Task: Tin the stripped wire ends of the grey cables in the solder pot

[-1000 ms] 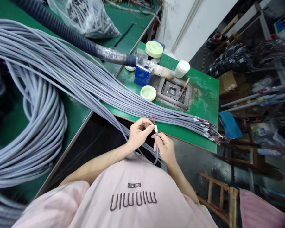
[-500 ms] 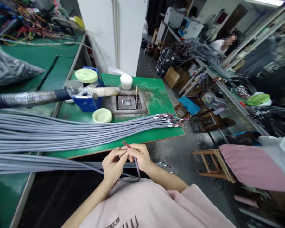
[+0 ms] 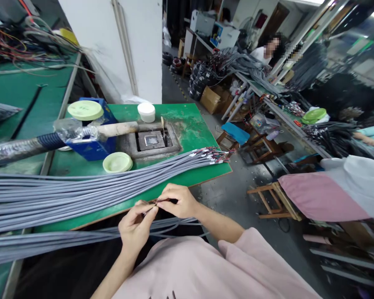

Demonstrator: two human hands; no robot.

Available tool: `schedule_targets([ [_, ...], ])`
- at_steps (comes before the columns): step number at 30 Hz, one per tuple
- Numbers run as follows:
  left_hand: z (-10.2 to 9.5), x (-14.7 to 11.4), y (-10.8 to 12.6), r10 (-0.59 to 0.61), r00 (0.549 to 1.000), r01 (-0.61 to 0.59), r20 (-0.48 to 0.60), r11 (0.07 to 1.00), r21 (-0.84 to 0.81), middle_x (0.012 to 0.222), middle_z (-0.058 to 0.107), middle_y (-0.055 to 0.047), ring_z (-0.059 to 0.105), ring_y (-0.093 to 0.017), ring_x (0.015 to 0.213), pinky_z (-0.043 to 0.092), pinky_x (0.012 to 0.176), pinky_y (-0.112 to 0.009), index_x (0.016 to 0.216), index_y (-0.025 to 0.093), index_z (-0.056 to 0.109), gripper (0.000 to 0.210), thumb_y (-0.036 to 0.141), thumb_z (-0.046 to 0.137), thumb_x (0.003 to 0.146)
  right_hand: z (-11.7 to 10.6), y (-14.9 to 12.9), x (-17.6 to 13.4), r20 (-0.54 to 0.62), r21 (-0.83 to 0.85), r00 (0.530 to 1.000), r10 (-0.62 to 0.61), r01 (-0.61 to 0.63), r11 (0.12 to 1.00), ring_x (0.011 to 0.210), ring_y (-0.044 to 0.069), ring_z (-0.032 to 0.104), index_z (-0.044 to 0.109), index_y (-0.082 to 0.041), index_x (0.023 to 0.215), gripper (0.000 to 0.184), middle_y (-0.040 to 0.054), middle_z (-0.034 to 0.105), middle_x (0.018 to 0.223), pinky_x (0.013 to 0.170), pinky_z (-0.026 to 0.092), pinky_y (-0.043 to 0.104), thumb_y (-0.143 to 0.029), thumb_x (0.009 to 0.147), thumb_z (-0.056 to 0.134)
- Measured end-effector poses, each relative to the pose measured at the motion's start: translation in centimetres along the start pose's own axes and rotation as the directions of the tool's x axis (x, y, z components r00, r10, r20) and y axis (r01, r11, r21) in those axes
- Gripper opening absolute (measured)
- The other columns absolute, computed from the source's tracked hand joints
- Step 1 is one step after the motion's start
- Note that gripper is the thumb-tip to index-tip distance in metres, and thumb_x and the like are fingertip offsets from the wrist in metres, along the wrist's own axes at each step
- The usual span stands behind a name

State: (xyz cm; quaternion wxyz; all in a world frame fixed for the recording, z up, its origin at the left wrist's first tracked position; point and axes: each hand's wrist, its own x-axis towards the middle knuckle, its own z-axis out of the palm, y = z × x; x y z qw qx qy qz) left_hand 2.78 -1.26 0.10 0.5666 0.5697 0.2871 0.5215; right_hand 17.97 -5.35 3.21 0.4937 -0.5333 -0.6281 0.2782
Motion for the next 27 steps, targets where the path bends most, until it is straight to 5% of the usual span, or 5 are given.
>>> schedule_targets([
  [8,0.3,-0.7,-0.4,-0.346,0.936,0.336,-0.065,0.933,-0.128,0.048,0.054,0.005,0.050,-0.009,0.045,0.043,0.047,-0.021,0.063,0.017,0.062,0.026,0.038,0.078,0.066,1.6,0.6,0.2,-0.016,0.087,0.996,0.090,-0.088,0.992,0.071,0.015,0.058,0.062,-0.021,0.077,0.016,0.0030,0.059,0.078,0.064,0.049,0.028,-0.034,0.085,0.059],
  [12,-0.3,-0.2,-0.7,-0.404,0.912,0.380,-0.075,0.898,-0.222,0.054,0.059,0.003,0.050,-0.009,0.048,0.043,0.051,-0.022,0.068,0.017,0.063,0.028,0.042,0.075,0.069,2.1,0.6,1.8,0.037,0.094,0.990,0.133,-0.136,0.986,0.067,0.013,0.055,0.061,-0.021,0.074,0.018,0.0023,0.056,0.079,0.057,0.047,0.025,-0.035,0.085,0.059],
  [17,-3.7,1.7,0.5,-0.090,0.983,0.126,-0.161,0.965,0.228,0.062,0.064,0.000,0.057,-0.014,0.061,0.046,0.066,-0.030,0.081,0.019,0.069,0.018,0.036,0.067,0.077,1.7,0.0,7.5,0.008,-0.105,0.999,0.048,-0.047,0.993,0.059,0.012,0.049,0.059,-0.020,0.068,0.020,-0.0004,0.051,0.069,0.054,0.041,0.025,-0.032,0.083,0.059],
  [21,-7.4,3.1,0.0,0.224,0.968,-0.081,-0.117,0.713,0.696,0.083,0.071,-0.005,0.061,-0.021,0.085,0.039,0.091,-0.042,0.087,0.022,0.070,0.012,0.031,0.062,0.082,1.8,0.4,13.6,0.014,-0.275,1.000,-0.007,0.011,0.961,0.058,0.012,0.047,0.057,-0.019,0.061,0.019,-0.0012,0.051,0.064,0.057,0.039,0.025,-0.027,0.078,0.057],
  [27,-9.3,2.9,-3.7,0.324,0.941,-0.083,-0.101,0.508,0.858,0.101,0.071,-0.006,0.060,-0.024,0.100,0.029,0.105,-0.048,0.091,0.024,0.069,0.013,0.024,0.058,0.083,4.0,2.1,19.4,0.197,-0.590,0.968,0.154,-0.009,0.807,0.059,0.013,0.049,0.059,-0.017,0.056,0.016,-0.0005,0.055,0.056,0.057,0.034,0.025,-0.022,0.070,0.056],
])
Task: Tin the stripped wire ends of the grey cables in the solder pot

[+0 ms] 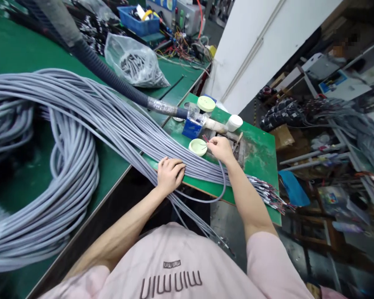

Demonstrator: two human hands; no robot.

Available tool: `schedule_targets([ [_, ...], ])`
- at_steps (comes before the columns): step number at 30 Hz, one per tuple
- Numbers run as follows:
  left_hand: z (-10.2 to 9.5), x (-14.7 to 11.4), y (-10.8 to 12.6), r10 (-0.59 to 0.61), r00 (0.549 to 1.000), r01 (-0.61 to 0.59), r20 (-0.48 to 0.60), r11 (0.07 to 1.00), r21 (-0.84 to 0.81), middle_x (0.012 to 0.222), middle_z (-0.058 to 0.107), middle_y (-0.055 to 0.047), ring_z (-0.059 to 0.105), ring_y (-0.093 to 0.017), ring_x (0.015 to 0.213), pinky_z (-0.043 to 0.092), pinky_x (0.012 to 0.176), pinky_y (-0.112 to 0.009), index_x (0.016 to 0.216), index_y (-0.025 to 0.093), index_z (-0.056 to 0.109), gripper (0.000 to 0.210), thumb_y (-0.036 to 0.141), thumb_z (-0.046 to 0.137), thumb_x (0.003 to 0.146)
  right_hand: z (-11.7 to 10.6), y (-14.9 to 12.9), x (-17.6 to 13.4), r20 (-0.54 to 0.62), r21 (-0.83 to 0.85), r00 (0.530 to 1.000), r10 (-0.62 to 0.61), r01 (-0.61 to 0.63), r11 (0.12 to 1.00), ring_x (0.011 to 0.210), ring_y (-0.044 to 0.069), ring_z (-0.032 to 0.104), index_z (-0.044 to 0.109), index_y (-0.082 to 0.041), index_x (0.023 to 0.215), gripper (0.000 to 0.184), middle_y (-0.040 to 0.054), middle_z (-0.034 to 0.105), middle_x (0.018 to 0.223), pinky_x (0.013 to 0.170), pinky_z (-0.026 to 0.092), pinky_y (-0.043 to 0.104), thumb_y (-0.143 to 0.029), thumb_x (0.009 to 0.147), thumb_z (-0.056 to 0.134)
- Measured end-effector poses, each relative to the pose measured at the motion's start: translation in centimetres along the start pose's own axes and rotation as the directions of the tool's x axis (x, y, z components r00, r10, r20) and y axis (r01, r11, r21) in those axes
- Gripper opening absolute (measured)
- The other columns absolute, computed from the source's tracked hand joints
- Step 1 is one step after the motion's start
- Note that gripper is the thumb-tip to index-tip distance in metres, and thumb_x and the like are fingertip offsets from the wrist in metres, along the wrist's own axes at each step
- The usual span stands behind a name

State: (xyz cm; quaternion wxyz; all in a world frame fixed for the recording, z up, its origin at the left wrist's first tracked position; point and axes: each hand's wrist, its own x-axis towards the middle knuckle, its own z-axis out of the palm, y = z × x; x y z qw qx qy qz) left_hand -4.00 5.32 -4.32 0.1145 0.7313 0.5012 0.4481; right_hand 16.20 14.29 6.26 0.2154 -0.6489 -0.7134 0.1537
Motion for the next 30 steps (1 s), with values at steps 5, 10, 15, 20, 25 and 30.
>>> schedule_targets([
  [5,0.8,-0.7,-0.7,0.032,0.999,-0.032,-0.001,0.999,0.027,0.103,0.071,-0.006,0.061,-0.023,0.101,0.028,0.107,-0.048,0.094,0.025,0.069,0.016,0.024,0.058,0.083,1.4,-0.4,1.9,0.142,-0.260,0.988,0.066,-0.027,0.965,0.064,0.016,0.056,0.069,-0.015,0.064,0.016,0.0046,0.066,0.065,0.057,0.033,0.025,-0.019,0.070,0.055],
  [10,1.0,-0.9,-1.0,0.110,0.992,-0.107,-0.065,0.993,0.050,0.103,0.071,-0.005,0.061,-0.023,0.100,0.028,0.106,-0.047,0.097,0.025,0.068,0.018,0.022,0.058,0.083,2.1,-0.5,2.6,0.192,-0.401,0.976,0.100,-0.015,0.916,0.076,0.020,0.063,0.073,-0.016,0.074,0.019,0.0088,0.073,0.079,0.064,0.038,0.026,-0.020,0.073,0.054],
  [15,1.2,-0.9,-1.2,0.203,0.968,-0.188,-0.145,0.976,0.111,0.101,0.072,-0.004,0.062,-0.021,0.097,0.031,0.104,-0.045,0.097,0.024,0.067,0.017,0.021,0.059,0.083,2.6,-0.4,2.8,0.208,-0.438,0.971,0.118,-0.015,0.899,0.083,0.023,0.065,0.074,-0.017,0.078,0.022,0.0093,0.074,0.085,0.068,0.041,0.027,-0.021,0.074,0.053],
  [20,1.2,-0.9,-1.2,0.184,0.974,-0.169,-0.131,0.979,0.118,0.101,0.072,-0.003,0.062,-0.021,0.097,0.029,0.106,-0.047,0.097,0.025,0.068,0.017,0.021,0.059,0.083,0.7,0.3,2.2,0.121,-0.354,0.991,0.054,-0.008,0.935,0.071,0.019,0.061,0.072,-0.016,0.071,0.021,0.0059,0.071,0.073,0.064,0.039,0.026,-0.023,0.072,0.052],
  [25,1.1,-0.8,-1.1,0.166,0.978,-0.153,-0.125,0.983,0.104,0.100,0.072,-0.003,0.062,-0.021,0.096,0.029,0.105,-0.047,0.096,0.025,0.068,0.016,0.021,0.060,0.083,-2.5,4.5,1.3,-0.107,-0.220,0.990,0.087,-0.109,0.969,0.061,0.016,0.055,0.068,-0.014,0.062,0.021,0.0038,0.064,0.061,0.059,0.036,0.026,-0.027,0.069,0.053],
  [30,1.1,-0.5,-0.9,0.188,0.972,-0.168,-0.144,0.976,0.136,0.098,0.072,-0.003,0.063,-0.021,0.094,0.031,0.103,-0.046,0.093,0.024,0.068,0.014,0.022,0.061,0.082,-3.1,9.2,1.0,-0.243,-0.173,0.929,0.280,-0.326,0.929,0.062,0.018,0.057,0.068,-0.014,0.062,0.020,0.0037,0.063,0.058,0.060,0.039,0.026,-0.027,0.065,0.053],
])
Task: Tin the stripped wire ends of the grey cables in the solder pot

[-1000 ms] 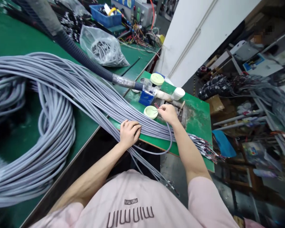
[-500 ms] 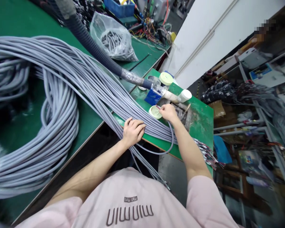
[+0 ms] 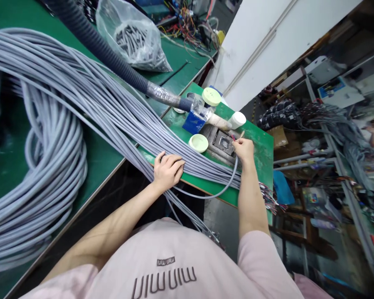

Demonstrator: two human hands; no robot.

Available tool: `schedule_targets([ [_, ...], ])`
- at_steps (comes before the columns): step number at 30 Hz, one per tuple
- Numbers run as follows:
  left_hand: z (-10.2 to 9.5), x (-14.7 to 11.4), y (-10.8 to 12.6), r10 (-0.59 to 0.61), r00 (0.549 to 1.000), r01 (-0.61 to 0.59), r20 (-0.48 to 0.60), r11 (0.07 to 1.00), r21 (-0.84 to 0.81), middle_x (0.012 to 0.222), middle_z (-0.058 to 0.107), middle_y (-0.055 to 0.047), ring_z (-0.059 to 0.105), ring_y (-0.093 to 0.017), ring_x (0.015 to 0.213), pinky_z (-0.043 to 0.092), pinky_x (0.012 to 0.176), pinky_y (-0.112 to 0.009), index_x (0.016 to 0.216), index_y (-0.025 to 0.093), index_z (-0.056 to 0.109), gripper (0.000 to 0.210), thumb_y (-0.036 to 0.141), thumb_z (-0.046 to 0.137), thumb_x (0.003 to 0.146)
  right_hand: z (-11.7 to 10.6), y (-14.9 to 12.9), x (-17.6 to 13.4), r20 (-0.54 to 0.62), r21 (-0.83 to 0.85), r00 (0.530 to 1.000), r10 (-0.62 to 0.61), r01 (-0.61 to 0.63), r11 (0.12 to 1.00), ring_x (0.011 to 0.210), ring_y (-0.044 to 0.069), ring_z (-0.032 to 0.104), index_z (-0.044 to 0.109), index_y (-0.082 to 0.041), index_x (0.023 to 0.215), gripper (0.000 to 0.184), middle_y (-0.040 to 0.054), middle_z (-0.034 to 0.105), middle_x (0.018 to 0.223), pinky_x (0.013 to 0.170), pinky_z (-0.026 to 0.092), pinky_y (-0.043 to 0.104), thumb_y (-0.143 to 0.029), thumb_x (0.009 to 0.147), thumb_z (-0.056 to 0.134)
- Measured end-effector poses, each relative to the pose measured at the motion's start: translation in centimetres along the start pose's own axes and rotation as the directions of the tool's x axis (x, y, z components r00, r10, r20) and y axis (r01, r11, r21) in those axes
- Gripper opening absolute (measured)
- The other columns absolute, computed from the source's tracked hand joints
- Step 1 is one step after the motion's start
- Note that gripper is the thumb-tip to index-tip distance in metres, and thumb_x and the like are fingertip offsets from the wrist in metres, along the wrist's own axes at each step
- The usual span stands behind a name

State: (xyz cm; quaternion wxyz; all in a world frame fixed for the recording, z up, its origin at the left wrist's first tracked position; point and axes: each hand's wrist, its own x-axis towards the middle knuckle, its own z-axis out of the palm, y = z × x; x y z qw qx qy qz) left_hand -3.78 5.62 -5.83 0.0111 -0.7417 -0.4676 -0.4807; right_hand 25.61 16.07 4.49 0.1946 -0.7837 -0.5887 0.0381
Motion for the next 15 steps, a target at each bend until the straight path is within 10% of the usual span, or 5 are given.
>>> schedule_targets([
  [15,0.0,0.0,0.0,0.022,1.000,-0.022,-0.015,1.000,0.004,0.099,0.072,-0.004,0.063,-0.022,0.094,0.033,0.102,-0.047,0.094,0.024,0.067,0.015,0.021,0.061,0.081,1.9,1.3,1.7,0.024,-0.120,0.995,0.095,-0.091,0.989,0.073,0.023,0.064,0.073,-0.012,0.069,0.022,0.0107,0.071,0.070,0.068,0.044,0.028,-0.024,0.068,0.056],
])
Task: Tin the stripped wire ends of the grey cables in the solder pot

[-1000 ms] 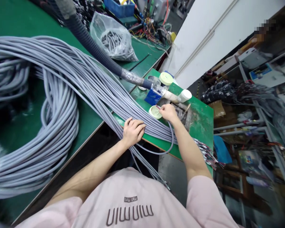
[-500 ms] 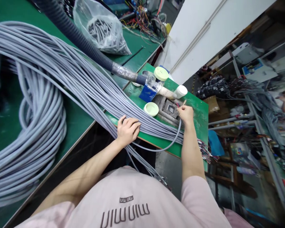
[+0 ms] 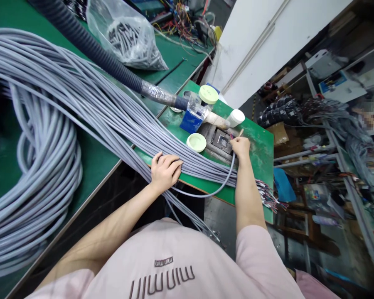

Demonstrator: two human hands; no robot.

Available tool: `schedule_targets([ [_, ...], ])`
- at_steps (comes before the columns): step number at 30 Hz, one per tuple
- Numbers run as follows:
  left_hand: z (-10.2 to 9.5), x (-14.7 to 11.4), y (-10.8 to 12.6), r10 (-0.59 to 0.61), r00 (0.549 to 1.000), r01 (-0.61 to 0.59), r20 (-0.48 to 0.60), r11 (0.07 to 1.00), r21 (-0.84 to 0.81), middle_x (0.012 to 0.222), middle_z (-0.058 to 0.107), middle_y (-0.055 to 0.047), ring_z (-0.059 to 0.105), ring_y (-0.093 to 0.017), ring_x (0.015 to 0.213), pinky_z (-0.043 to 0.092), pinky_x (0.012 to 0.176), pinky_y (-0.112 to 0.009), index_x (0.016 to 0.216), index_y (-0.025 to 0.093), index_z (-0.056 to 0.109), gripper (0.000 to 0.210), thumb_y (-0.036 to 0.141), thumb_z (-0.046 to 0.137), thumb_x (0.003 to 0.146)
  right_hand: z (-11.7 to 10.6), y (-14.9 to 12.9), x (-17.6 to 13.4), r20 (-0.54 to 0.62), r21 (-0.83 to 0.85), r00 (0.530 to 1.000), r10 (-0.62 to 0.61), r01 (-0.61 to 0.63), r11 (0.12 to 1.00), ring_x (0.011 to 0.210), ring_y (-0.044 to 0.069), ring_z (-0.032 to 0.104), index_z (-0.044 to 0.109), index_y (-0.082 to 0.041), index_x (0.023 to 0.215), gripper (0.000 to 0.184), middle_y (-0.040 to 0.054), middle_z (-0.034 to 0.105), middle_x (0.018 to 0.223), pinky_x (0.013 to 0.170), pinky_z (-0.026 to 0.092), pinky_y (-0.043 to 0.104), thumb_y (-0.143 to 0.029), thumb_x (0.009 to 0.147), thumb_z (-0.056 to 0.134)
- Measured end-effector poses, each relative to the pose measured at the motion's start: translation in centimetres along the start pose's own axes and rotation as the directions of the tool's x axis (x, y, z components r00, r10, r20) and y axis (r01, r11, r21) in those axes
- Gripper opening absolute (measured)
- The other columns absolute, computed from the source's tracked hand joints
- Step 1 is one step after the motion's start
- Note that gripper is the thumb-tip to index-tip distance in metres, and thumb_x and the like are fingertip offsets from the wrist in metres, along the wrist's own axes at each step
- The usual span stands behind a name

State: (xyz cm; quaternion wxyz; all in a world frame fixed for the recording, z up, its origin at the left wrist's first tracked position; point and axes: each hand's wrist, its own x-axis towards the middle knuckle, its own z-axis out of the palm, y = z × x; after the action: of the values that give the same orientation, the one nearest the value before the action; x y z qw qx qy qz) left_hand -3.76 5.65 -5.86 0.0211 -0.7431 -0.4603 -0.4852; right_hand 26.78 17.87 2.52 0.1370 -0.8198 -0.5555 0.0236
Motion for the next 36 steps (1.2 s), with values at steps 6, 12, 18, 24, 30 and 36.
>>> schedule_targets([
  [6,0.1,-0.1,0.0,-0.005,1.000,0.004,0.014,1.000,0.026,0.098,0.072,-0.003,0.062,-0.021,0.093,0.034,0.102,-0.046,0.093,0.025,0.067,0.014,0.022,0.061,0.081,0.0,-0.3,-0.1,0.021,-0.043,1.000,-0.002,0.003,0.999,0.078,0.023,0.065,0.075,-0.014,0.074,0.022,0.0120,0.073,0.078,0.072,0.045,0.028,-0.023,0.070,0.055],
  [12,0.2,-0.2,-0.1,-0.035,0.999,0.035,0.025,0.999,-0.020,0.099,0.071,-0.003,0.062,-0.021,0.094,0.031,0.104,-0.047,0.095,0.026,0.068,0.016,0.022,0.061,0.081,0.1,-0.4,-0.1,0.032,-0.062,0.999,-0.007,0.009,0.998,0.079,0.024,0.065,0.075,-0.014,0.074,0.022,0.0124,0.073,0.078,0.071,0.045,0.029,-0.023,0.070,0.055],
  [18,0.2,-0.2,-0.1,-0.033,0.999,0.033,0.030,0.999,-0.014,0.099,0.072,-0.003,0.063,-0.022,0.094,0.031,0.104,-0.047,0.095,0.026,0.068,0.016,0.022,0.061,0.081,-0.1,-0.3,-0.2,0.020,-0.052,1.000,-0.018,0.019,0.998,0.076,0.024,0.065,0.074,-0.014,0.072,0.022,0.0122,0.073,0.076,0.070,0.044,0.029,-0.024,0.070,0.055],
  [24,0.2,-0.2,-0.1,-0.062,0.997,0.063,0.056,0.998,-0.019,0.099,0.071,-0.003,0.062,-0.022,0.094,0.031,0.104,-0.048,0.094,0.026,0.068,0.015,0.023,0.061,0.081,0.0,-0.2,-0.2,0.011,-0.033,1.000,-0.016,0.017,0.999,0.074,0.023,0.064,0.073,-0.016,0.068,0.019,0.0116,0.072,0.074,0.068,0.044,0.028,-0.023,0.068,0.055],
  [30,0.1,-0.1,0.0,-0.040,0.998,0.038,0.057,0.999,0.030,0.098,0.072,-0.003,0.062,-0.022,0.093,0.033,0.102,-0.047,0.092,0.026,0.068,0.013,0.024,0.060,0.082,-0.1,-0.4,-0.2,0.013,0.007,1.000,-0.009,0.009,1.000,0.075,0.024,0.064,0.071,-0.016,0.063,0.015,0.0117,0.071,0.072,0.070,0.044,0.029,-0.022,0.066,0.057],
  [36,0.2,-0.3,-0.1,-0.033,0.999,0.033,0.032,0.999,-0.004,0.099,0.072,-0.003,0.062,-0.022,0.094,0.032,0.103,-0.047,0.094,0.026,0.068,0.016,0.022,0.061,0.081,-1.3,-0.1,-1.5,-0.009,0.133,1.000,-0.021,0.022,0.991,0.061,0.018,0.059,0.065,-0.015,0.060,0.017,0.0026,0.059,0.054,0.061,0.043,0.026,-0.027,0.067,0.055],
])
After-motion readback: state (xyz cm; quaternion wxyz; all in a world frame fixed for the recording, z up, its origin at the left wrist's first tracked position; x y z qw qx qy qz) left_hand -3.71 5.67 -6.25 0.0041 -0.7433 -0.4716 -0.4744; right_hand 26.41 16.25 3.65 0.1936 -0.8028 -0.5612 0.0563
